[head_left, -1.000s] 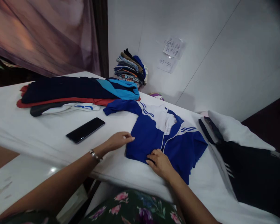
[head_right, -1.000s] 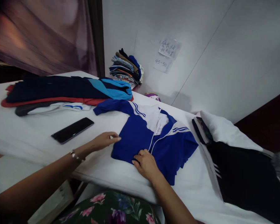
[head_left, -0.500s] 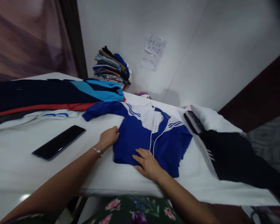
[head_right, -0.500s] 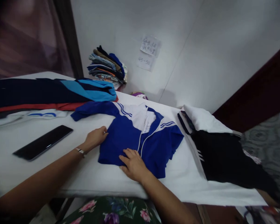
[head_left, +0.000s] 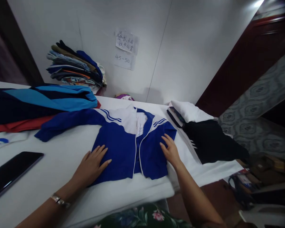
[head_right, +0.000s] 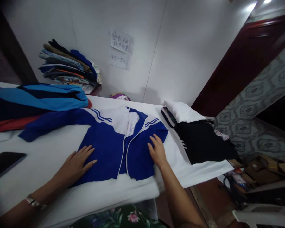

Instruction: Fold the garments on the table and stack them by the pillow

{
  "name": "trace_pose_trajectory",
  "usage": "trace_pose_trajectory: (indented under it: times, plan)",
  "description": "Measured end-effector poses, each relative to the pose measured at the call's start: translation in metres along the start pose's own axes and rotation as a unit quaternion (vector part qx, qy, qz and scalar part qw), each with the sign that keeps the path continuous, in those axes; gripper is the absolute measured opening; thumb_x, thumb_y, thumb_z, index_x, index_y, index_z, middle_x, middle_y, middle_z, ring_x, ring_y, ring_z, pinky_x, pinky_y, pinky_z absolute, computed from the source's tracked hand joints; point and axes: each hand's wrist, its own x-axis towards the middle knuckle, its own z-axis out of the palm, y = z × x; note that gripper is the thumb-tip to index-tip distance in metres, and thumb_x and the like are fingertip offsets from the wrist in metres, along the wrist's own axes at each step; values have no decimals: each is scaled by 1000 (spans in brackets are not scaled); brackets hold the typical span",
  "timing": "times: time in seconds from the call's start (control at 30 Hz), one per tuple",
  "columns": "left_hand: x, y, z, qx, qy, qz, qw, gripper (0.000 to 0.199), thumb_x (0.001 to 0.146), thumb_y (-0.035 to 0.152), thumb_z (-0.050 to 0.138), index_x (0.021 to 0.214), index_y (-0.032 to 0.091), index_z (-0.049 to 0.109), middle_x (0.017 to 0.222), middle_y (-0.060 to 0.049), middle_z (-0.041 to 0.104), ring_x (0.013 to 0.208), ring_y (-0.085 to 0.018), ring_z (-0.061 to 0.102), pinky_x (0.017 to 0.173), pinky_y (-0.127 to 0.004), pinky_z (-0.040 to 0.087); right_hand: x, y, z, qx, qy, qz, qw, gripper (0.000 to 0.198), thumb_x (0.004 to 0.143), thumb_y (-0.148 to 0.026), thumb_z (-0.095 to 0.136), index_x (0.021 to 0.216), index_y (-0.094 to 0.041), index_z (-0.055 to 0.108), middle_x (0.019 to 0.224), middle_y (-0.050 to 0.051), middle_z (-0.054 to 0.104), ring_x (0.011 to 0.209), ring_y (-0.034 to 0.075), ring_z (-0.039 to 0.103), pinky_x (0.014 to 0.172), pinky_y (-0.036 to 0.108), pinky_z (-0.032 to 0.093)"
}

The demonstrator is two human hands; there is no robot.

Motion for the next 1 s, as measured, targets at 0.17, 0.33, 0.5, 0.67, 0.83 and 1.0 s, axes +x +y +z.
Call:
trace_pose_trajectory:
  times: [0.17,0.33,0.5,0.67,0.83,1.0]
  plan:
    - [10,20,-23,-27,36,-19,999,59,86,55,41,127,17,59,139,-13,53,134,-33,40,110,-55,28,-6,61,-4,-24,19,147,989,57,83,-44,53,130,-12,55,131,18,57,115,30,57,98,49,46]
    - [26,76,-52,-115,41,55,991,45,89,50,42,115,20,63,120,-9,66,115,-25,57,100,-43,42,-5,70,5,-5,-11,187,982,59,83,-46,50,133,-14,52,123,16,63,102,27,63,90,45,50]
    - [30,130,-48,-148,-37,79,985,33,91,43,42,106,22,63,102,-5,67,92,-20,63,82,-32,47,25,57,0,-40,38,58,997,45,85,-41,49,118,-14,64,121,15,63,117,28,54,103,48,40]
    - [22,153,-22,-89,-86,84,989,31,89,44,46,104,20,59,100,-7,64,90,-22,62,76,-34,46,85,49,20,87,-35,135,986,33,81,-32,56,110,-20,69,108,8,70,103,24,62,95,41,47]
    - [20,155,-5,-100,-109,53,988,37,87,47,47,110,20,55,103,-8,66,96,-27,63,80,-39,45,149,57,77,136,-86,251,955,42,80,-23,59,120,-12,63,81,7,71,65,17,66,61,28,55]
    - [20,149,2,-169,-107,32,979,42,90,49,41,123,23,50,118,-9,65,107,-24,61,89,-38,44,196,69,121,129,-94,311,937,60,77,-23,62,132,-5,51,69,7,69,55,19,64,50,29,52]
